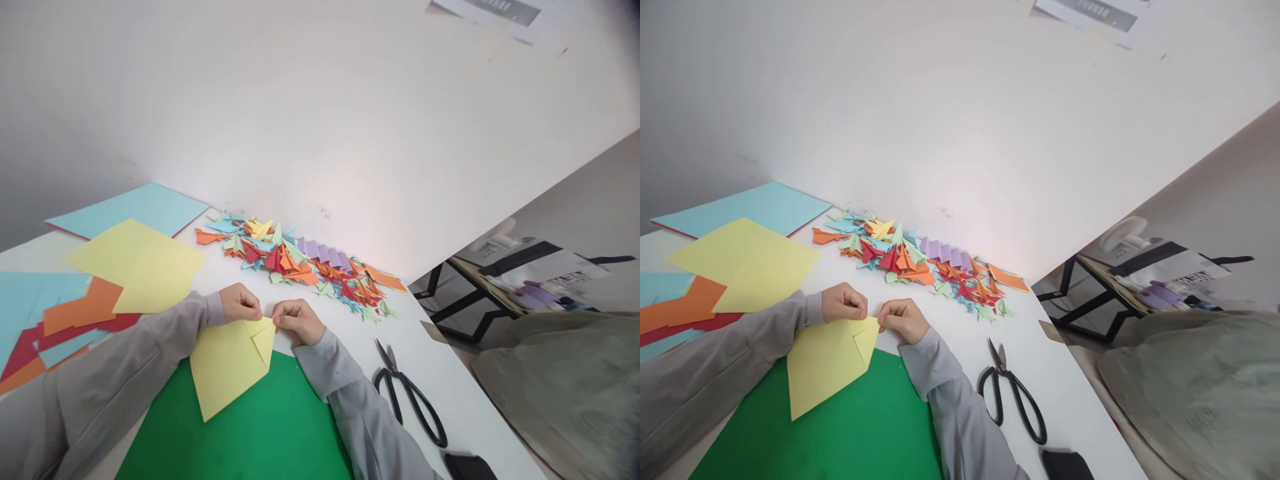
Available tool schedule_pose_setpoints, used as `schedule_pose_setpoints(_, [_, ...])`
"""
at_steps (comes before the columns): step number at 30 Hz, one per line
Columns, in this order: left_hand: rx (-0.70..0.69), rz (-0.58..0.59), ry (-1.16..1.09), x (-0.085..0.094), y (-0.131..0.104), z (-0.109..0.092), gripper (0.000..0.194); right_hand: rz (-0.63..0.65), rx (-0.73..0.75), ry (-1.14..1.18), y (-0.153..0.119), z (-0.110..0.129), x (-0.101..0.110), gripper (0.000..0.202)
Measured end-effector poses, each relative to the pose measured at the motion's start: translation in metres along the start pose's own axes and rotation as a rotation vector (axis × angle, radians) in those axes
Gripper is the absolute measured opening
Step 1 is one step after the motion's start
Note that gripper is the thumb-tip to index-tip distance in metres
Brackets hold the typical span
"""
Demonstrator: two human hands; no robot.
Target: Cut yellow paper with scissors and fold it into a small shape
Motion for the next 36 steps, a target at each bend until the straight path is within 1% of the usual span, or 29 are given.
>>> schedule_pose_setpoints(2, [0.018, -0.006, -0.032, 0.001, 0.000, 0.001, 0.023, 0.010, 0.014, 0.011, 0.000, -0.001, 0.002, 0.012])
schedule_pose_setpoints(6, [0.011, -0.023, -0.041, 0.003, 0.001, 0.002, 0.023, 0.015, 0.060, 0.009, 0.001, -0.005, 0.007, 0.014])
schedule_pose_setpoints(9, [0.009, -0.032, -0.042, 0.004, 0.001, 0.002, 0.024, -0.001, 0.091, 0.010, 0.002, -0.004, 0.007, 0.017])
schedule_pose_setpoints(14, [-0.012, -0.037, -0.004, 0.003, 0.001, 0.003, 0.024, -0.077, 0.020, -0.008, 0.001, -0.004, 0.002, 0.016])
schedule_pose_setpoints(16, [-0.018, -0.043, 0.006, 0.002, 0.001, 0.003, 0.024, -0.083, -0.002, 0.028, 0.002, -0.005, 0.001, 0.015])
schedule_pose_setpoints(18, [-0.012, -0.058, -0.015, 0.001, 0.001, 0.002, 0.025, -0.096, 0.009, 0.076, 0.002, -0.006, 0.002, 0.014])
schedule_pose_setpoints(20, [0.003, -0.115, -0.067, 0.003, 0.002, 0.001, 0.025, -0.128, 0.042, 0.132, 0.003, -0.006, 0.003, 0.016])
schedule_pose_setpoints(22, [0.017, -0.238, -0.149, 0.009, 0.003, 0.001, 0.026, -0.156, 0.055, 0.194, 0.004, -0.006, 0.003, 0.021])
schedule_pose_setpoints(24, [0.030, -0.355, -0.230, 0.014, 0.003, 0.000, 0.027, -0.168, 0.029, 0.235, 0.004, -0.008, 0.001, 0.023])
schedule_pose_setpoints(25, [0.039, -0.390, -0.259, 0.016, 0.003, 0.000, 0.027, -0.173, 0.010, 0.241, 0.004, -0.009, 0.000, 0.023])
schedule_pose_setpoints(26, [0.048, -0.399, -0.275, 0.017, 0.002, 0.000, 0.026, -0.181, -0.008, 0.242, 0.004, -0.010, -0.001, 0.023])
schedule_pose_setpoints(27, [0.056, -0.379, -0.281, 0.017, 0.002, 0.000, 0.025, -0.190, -0.023, 0.243, 0.004, -0.010, -0.002, 0.022])
schedule_pose_setpoints(29, [0.055, -0.286, -0.273, 0.013, 0.002, -0.001, 0.021, -0.187, -0.059, 0.250, 0.003, -0.011, -0.004, 0.022])
schedule_pose_setpoints(32, [0.035, -0.136, -0.234, 0.005, 0.000, -0.001, 0.021, -0.094, -0.122, 0.230, 0.000, -0.008, -0.008, 0.020])
schedule_pose_setpoints(34, [0.020, -0.107, -0.189, 0.001, 0.000, 0.001, 0.025, -0.022, -0.143, 0.188, -0.002, -0.005, -0.011, 0.019])
schedule_pose_setpoints(36, [0.013, -0.099, -0.168, -0.001, 0.001, 0.004, 0.027, 0.012, -0.142, 0.152, -0.004, -0.003, -0.014, 0.019])
Point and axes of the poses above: each hand's wrist, its own y-axis towards the middle knuckle, its own x-axis out of the back of the hand, z = x × y, the point moved 4 cm from there along y, towards the middle knuckle, and after that the axes turned 7 degrees about -y, right-handed, at the moved point
